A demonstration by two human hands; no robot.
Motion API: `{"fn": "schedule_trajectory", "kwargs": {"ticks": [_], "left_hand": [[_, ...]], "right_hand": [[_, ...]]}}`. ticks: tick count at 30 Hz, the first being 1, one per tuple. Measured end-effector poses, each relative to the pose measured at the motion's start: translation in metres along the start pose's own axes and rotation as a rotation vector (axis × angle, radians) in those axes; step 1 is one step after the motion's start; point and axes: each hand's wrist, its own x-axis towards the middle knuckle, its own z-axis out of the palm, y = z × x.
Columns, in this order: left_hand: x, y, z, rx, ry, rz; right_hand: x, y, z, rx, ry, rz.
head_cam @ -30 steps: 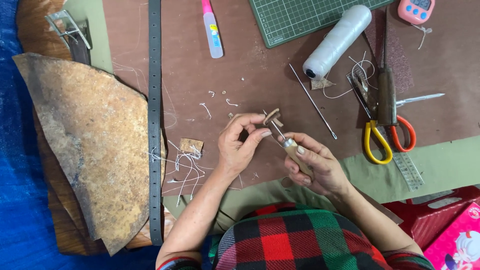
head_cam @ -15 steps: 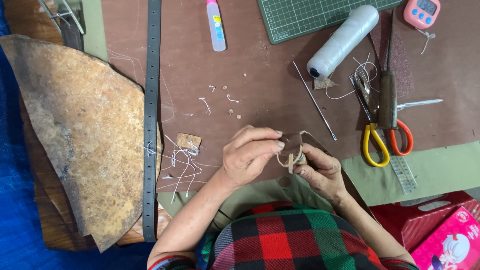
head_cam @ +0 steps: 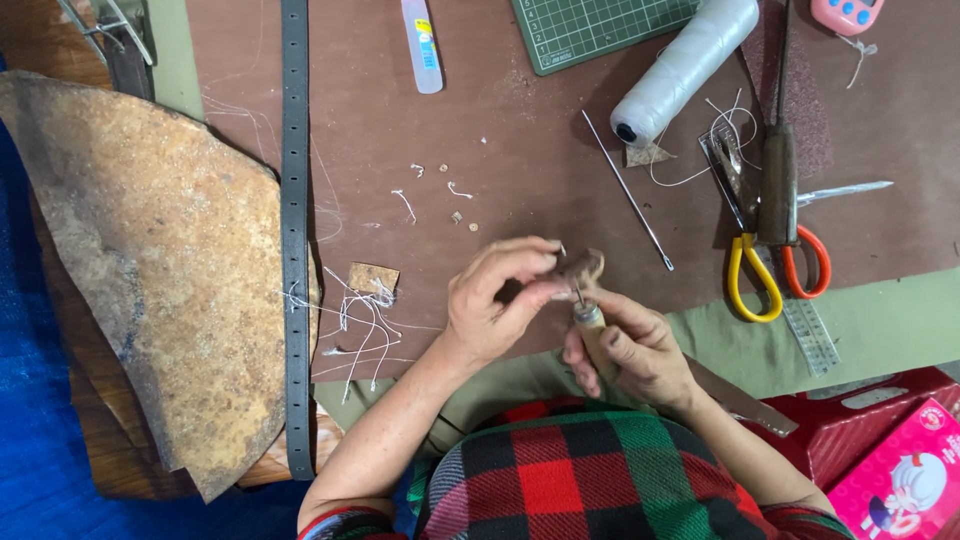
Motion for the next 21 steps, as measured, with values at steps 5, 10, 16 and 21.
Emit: {"fn": "schedule_trajectory", "kwargs": {"ticks": [5,10,16,21], "left_hand": [[-0.007,-0.011,-0.001,0.034,0.017,-0.17],[-0.013,-0.013,0.001,-0.008,0.018,-0.316],[-0.013,-0.017,0.006,-0.437,-0.031,-0.575],[-0.013,-0.017,0.006,-0.623,-0.069,-0.594]], "right_hand": [[-0.002,-0.002,-0.006,0.127,0.085,0.111],[0.002,-0.01,0.001,0.154,0.133,0.165],[0.006,-0.012,0.006,0.142,0.201,0.245],[0.009,-0.019,0.009,0.177,0.286,0.338]]}}
